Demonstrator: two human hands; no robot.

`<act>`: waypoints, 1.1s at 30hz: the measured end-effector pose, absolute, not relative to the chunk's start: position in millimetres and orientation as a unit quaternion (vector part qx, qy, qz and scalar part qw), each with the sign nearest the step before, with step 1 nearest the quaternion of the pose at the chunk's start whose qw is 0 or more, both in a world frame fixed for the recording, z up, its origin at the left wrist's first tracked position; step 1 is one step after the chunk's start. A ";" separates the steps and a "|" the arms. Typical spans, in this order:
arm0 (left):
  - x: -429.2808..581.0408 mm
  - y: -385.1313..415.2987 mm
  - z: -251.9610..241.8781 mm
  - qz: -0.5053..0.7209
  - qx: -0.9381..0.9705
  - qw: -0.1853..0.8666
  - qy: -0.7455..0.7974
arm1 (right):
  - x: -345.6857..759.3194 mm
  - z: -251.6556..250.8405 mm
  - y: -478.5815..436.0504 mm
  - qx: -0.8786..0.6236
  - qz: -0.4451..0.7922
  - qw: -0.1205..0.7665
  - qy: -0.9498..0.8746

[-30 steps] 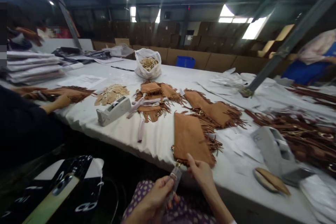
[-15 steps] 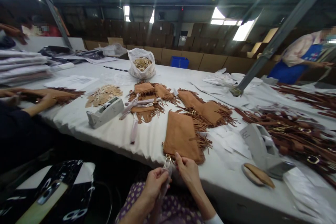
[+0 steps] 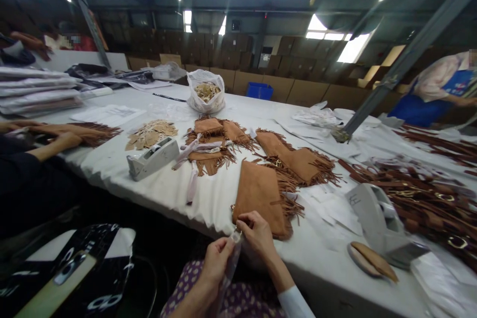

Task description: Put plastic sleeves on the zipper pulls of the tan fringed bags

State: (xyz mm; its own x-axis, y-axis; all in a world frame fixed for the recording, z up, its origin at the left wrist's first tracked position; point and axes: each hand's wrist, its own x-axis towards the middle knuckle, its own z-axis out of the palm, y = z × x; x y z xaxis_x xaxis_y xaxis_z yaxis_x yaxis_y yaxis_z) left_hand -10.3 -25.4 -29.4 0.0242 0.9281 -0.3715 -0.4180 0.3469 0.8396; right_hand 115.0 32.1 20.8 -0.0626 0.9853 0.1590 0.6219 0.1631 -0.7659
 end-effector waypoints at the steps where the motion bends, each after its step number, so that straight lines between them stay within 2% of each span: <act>1: -9.9 -24.0 -27.6 0.512 0.250 0.667 0.480 | 116.7 20.0 33.0 -0.589 0.274 0.346 -0.677; 7: -2.2 -16.4 -17.4 0.548 0.212 0.625 0.514 | 121.0 19.4 36.1 -0.588 0.306 0.354 -0.660; 16: 1.5 7.8 -6.1 0.554 0.326 0.523 0.560 | 130.4 16.3 38.6 -0.576 0.366 0.354 -0.640; 25: -0.5 23.1 1.3 0.540 0.247 0.591 0.546 | 134.8 12.4 31.4 -0.585 0.404 0.416 -0.567; 29: -0.6 21.2 7.7 0.534 0.253 0.617 0.520 | 131.8 6.9 -8.7 -0.658 0.355 0.439 -0.498; 33: -2.4 18.9 7.2 0.521 0.274 0.632 0.503 | 125.3 8.0 -34.9 -0.667 0.297 0.431 -0.531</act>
